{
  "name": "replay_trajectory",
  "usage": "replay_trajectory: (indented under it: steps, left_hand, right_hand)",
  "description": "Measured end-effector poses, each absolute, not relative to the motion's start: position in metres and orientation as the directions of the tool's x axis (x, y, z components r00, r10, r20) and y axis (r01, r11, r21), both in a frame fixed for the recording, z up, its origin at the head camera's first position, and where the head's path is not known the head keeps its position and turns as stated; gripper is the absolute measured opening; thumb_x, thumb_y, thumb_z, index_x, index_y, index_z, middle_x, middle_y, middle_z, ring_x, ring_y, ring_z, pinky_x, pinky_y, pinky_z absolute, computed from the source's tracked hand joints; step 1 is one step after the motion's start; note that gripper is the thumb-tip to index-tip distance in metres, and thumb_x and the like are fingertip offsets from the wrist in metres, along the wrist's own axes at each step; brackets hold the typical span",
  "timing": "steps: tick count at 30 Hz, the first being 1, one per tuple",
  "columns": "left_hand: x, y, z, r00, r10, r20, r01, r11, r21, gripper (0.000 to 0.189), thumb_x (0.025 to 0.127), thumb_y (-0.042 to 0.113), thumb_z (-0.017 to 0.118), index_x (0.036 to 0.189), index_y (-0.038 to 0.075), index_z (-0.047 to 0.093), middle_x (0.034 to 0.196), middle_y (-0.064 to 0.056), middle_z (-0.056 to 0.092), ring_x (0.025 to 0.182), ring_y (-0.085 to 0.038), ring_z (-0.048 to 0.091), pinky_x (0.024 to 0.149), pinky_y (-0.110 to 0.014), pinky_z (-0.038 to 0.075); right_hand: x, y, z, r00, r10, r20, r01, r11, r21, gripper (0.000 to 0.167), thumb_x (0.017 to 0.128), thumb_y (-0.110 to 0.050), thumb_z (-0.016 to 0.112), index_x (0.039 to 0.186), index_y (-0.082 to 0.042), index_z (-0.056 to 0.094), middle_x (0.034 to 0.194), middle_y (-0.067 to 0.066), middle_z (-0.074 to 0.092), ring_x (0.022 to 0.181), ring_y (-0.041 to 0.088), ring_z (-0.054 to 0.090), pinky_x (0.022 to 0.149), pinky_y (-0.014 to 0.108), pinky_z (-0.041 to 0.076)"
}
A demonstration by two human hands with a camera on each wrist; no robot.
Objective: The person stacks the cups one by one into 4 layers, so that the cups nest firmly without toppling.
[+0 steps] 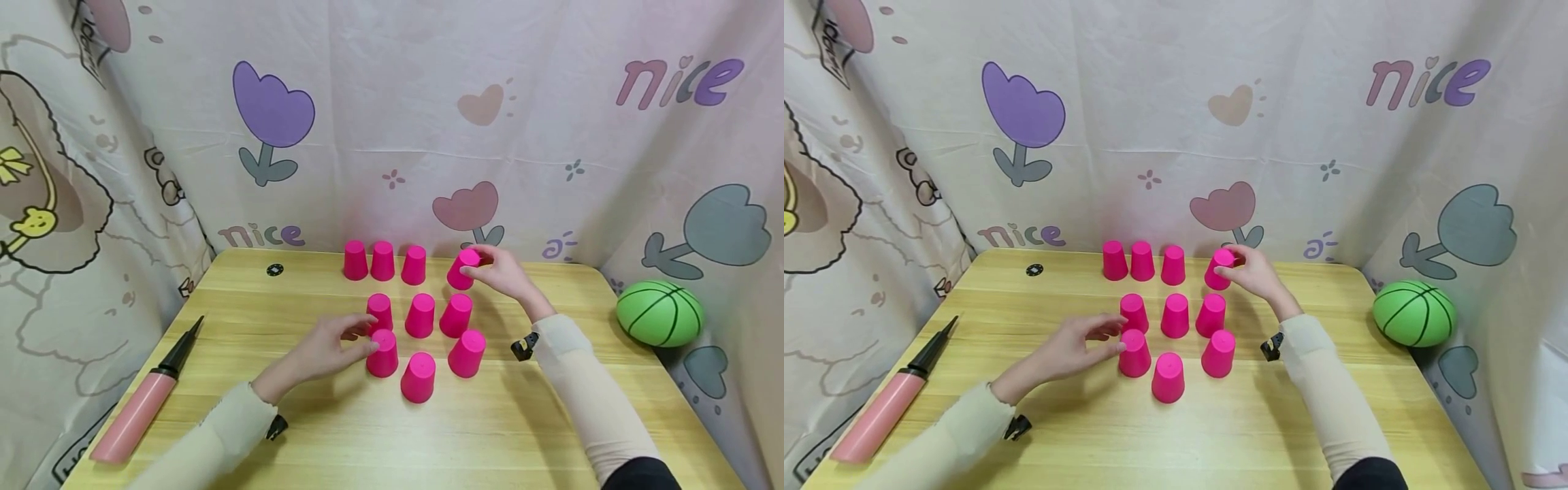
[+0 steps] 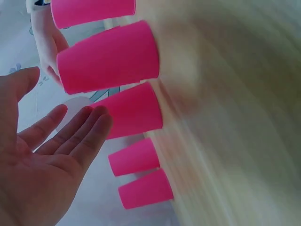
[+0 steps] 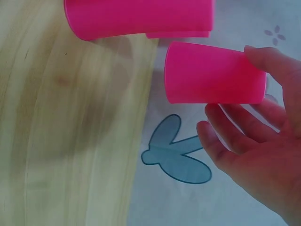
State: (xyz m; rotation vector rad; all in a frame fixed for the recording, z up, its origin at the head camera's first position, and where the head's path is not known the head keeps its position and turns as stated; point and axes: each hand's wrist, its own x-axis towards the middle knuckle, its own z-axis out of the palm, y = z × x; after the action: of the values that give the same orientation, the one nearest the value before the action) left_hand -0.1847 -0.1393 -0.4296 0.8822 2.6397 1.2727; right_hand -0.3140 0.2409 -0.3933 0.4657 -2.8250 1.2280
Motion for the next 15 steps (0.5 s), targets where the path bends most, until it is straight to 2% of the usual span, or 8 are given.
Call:
replay_trajectory:
  steps: [8, 15]
  left_hand:
    - [-0.180, -0.136, -0.439, -0.825, 0.543, 0.156, 0.465, 0.497, 0.732, 0.056, 0.095, 0.039, 0.079, 0.141, 0.012, 0.064, 0.129, 0.000, 0.073, 0.114, -0.021, 0.072, 0.099, -0.040, 0.062]
    - [-0.178, -0.133, -0.442, -0.822, 0.544, 0.167, 0.474, 0.491, 0.731, 0.055, 0.094, 0.036, 0.080, 0.142, 0.013, 0.063, 0.128, 0.002, 0.073, 0.112, -0.017, 0.072, 0.098, -0.038, 0.062]
  right_hand:
    - [-0.328, 0.231, -0.406, -0.950, -0.288, 0.118, -0.283, 0.643, -0.712, 0.055, 0.095, -0.026, 0.078, 0.142, -0.003, 0.061, 0.121, 0.018, 0.071, 0.110, 0.034, 0.068, 0.085, 0.033, 0.060]
    - [-0.339, 0.221, -0.415, -0.948, -0.300, 0.107, -0.288, 0.664, -0.690, 0.053, 0.094, -0.025, 0.078, 0.140, -0.003, 0.063, 0.122, 0.019, 0.070, 0.111, 0.035, 0.068, 0.093, 0.044, 0.061]
